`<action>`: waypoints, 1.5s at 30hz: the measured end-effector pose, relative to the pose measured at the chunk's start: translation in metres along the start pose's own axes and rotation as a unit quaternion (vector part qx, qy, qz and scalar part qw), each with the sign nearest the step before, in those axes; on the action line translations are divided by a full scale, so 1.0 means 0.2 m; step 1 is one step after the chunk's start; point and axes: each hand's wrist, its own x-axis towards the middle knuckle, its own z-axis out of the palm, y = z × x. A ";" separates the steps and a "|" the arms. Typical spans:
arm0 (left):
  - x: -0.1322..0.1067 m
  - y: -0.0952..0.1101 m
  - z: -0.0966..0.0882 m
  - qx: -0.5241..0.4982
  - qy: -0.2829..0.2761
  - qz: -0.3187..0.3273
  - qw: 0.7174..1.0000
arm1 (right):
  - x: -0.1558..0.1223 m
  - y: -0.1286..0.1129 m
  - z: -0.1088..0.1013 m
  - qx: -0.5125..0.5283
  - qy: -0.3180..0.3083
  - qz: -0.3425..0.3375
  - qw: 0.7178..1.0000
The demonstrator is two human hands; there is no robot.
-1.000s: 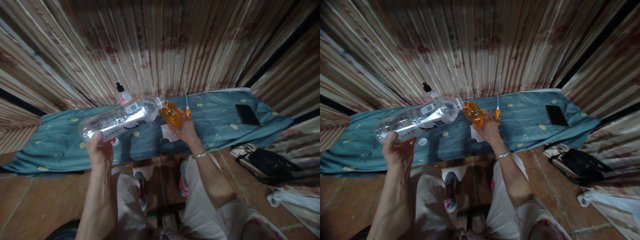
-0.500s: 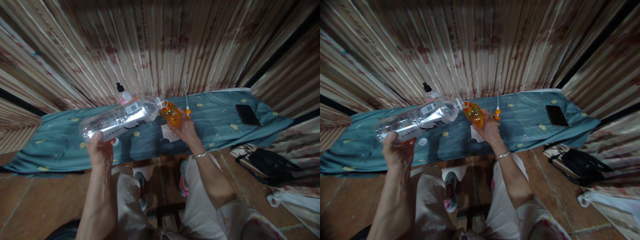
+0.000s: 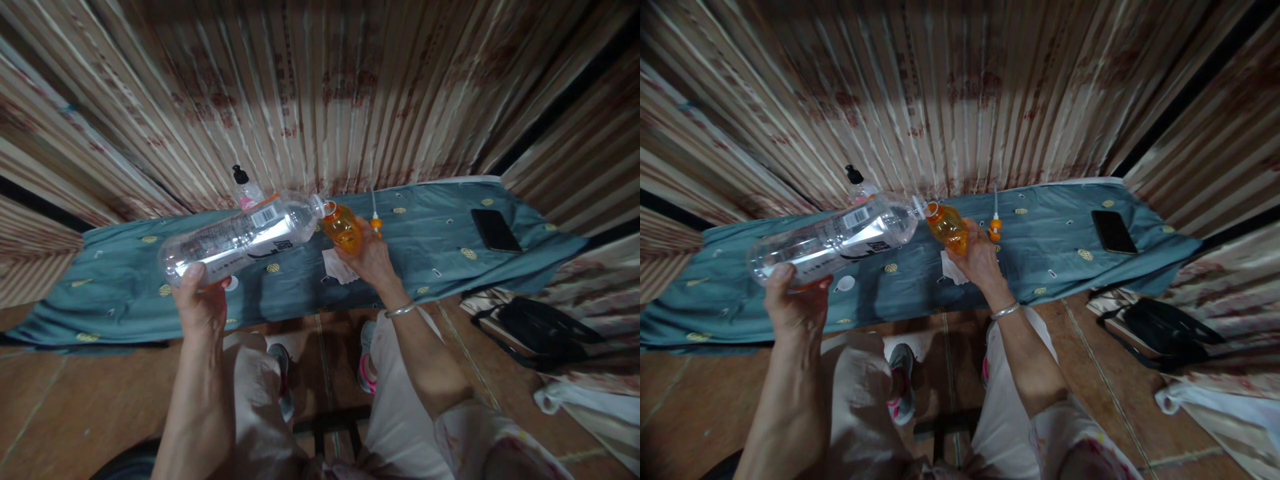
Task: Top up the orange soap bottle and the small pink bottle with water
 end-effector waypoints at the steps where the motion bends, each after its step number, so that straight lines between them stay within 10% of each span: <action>1: 0.00 0.00 0.00 -0.001 -0.002 -0.001 1.000 | 0.00 0.00 0.00 0.000 -0.001 0.000 1.000; 45: 0.00 -0.01 0.00 0.005 -0.003 0.010 1.000 | 0.00 0.01 0.01 0.003 0.008 -0.004 1.000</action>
